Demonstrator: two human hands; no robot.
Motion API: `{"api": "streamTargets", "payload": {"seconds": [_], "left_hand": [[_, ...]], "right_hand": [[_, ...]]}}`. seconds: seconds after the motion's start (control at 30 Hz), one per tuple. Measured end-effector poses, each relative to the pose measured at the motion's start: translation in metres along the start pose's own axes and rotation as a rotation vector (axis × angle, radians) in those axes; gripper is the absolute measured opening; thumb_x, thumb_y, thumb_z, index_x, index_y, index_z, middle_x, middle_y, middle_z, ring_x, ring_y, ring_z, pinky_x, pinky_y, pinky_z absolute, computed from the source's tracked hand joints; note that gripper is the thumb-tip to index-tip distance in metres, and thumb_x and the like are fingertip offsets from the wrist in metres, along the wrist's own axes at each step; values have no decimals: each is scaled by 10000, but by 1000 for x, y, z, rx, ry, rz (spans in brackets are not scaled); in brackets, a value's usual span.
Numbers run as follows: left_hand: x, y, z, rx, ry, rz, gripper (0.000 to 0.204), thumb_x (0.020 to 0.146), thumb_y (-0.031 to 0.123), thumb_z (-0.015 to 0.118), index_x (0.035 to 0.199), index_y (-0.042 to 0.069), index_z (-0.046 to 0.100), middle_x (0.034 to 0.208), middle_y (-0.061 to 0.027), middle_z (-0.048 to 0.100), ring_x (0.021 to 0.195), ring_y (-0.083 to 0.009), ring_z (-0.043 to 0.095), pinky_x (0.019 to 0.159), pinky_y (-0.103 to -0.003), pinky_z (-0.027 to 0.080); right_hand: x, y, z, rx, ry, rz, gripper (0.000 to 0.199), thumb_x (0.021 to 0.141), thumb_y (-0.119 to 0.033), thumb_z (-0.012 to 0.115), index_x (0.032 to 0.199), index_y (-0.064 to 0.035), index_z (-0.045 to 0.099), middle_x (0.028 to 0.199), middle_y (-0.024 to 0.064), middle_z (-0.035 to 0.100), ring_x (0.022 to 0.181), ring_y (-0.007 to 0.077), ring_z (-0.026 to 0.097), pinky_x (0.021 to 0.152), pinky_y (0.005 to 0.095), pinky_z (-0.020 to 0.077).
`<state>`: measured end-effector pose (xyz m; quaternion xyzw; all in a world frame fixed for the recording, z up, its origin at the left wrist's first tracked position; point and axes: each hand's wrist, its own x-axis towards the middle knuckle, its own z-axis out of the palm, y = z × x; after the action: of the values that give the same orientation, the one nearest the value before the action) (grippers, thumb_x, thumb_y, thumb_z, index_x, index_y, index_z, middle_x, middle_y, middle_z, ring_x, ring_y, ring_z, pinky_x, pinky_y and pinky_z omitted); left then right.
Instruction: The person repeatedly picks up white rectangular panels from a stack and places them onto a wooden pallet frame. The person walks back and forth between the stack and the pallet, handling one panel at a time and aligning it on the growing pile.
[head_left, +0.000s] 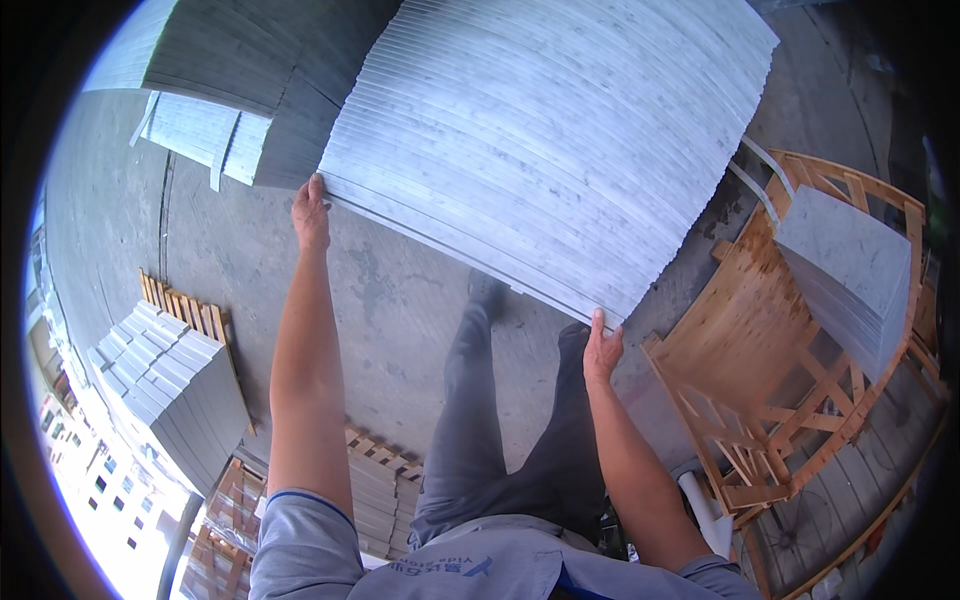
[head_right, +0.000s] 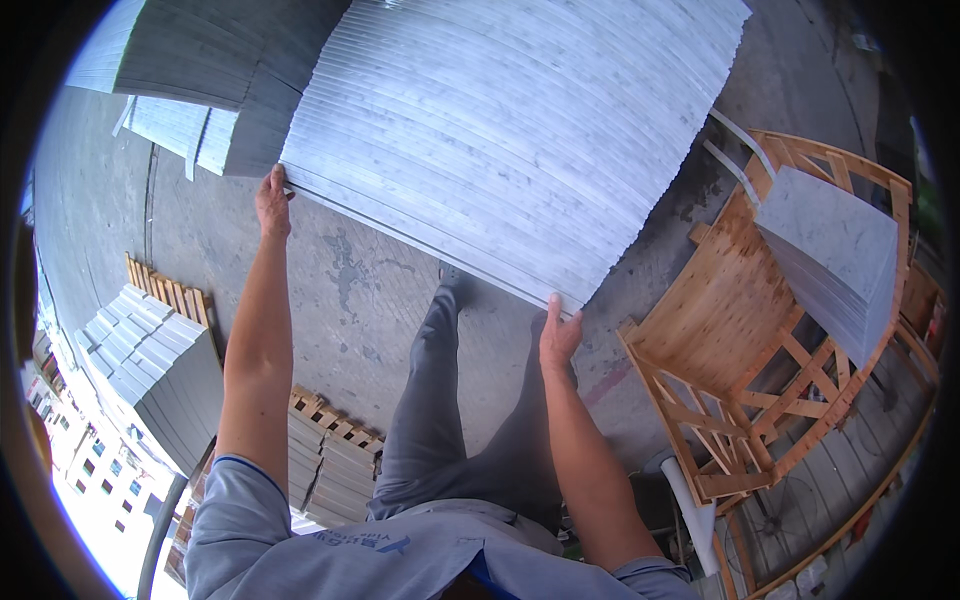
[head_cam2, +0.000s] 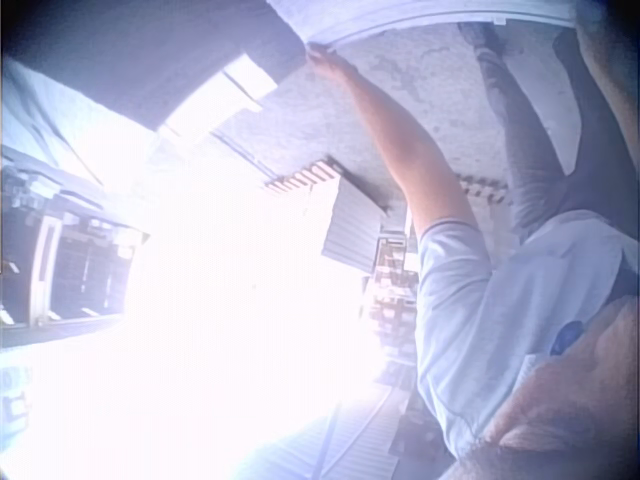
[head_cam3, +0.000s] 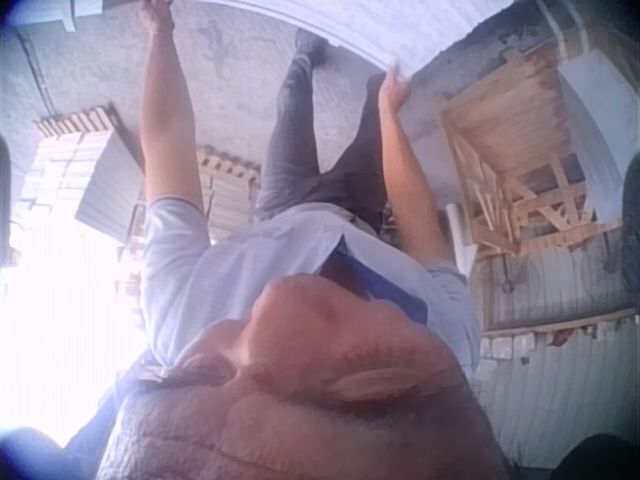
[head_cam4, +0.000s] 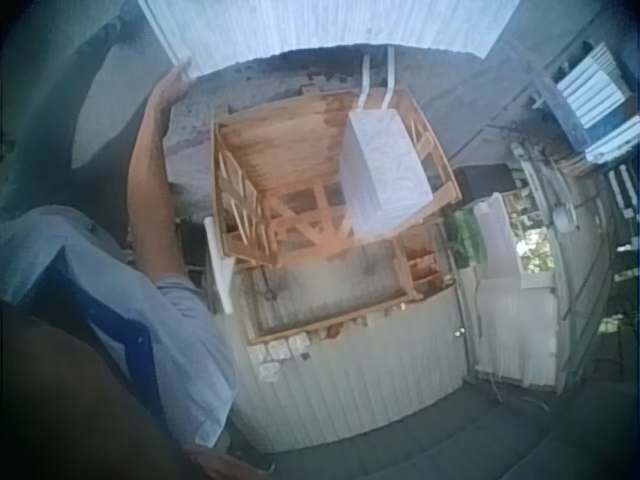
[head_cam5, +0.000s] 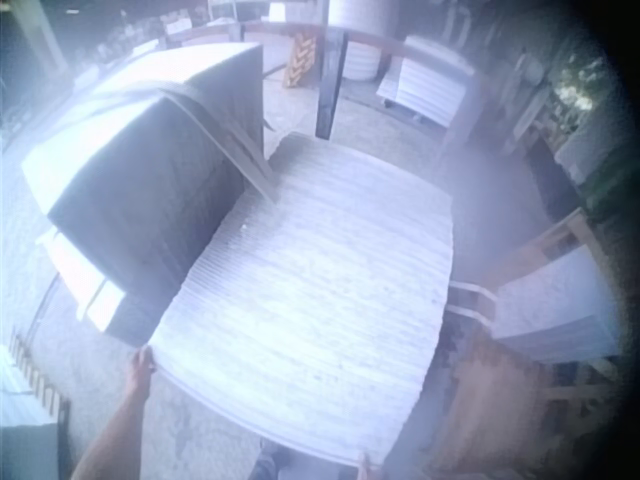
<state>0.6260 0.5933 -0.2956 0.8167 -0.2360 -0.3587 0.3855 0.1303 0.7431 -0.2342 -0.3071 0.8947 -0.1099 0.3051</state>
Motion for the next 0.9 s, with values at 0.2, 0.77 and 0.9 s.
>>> {"api": "streamTargets", "payload": {"seconds": [0.2, 0.77, 0.9], "left_hand": [[0, 2, 0, 28, 17, -4, 611, 840, 511, 557, 1130, -27, 566, 1022, -90, 604, 924, -173, 552, 760, -308, 455], [-12, 5, -4, 53, 50, -33, 579, 848, 494, 556, 1083, -34, 590, 927, -80, 593, 857, -161, 533, 750, -306, 444], [-12, 4, -4, 59, 64, -31, 571, 844, 503, 560, 1047, -29, 603, 862, -63, 586, 808, -150, 516, 724, -300, 436]], "right_hand": [[0, 0, -2, 26, -53, 34, 710, 821, -530, 542, 1110, 117, 498, 1061, 285, 574, 1020, 397, 541, 866, 406, 418], [-5, 9, 4, 40, 3, 22, 630, 809, -514, 573, 1026, 76, 536, 974, 271, 607, 942, 403, 579, 803, 431, 443], [-4, 12, 5, 13, 1, 26, 646, 808, -544, 554, 1031, 61, 539, 976, 269, 608, 941, 407, 577, 803, 437, 442]]}}
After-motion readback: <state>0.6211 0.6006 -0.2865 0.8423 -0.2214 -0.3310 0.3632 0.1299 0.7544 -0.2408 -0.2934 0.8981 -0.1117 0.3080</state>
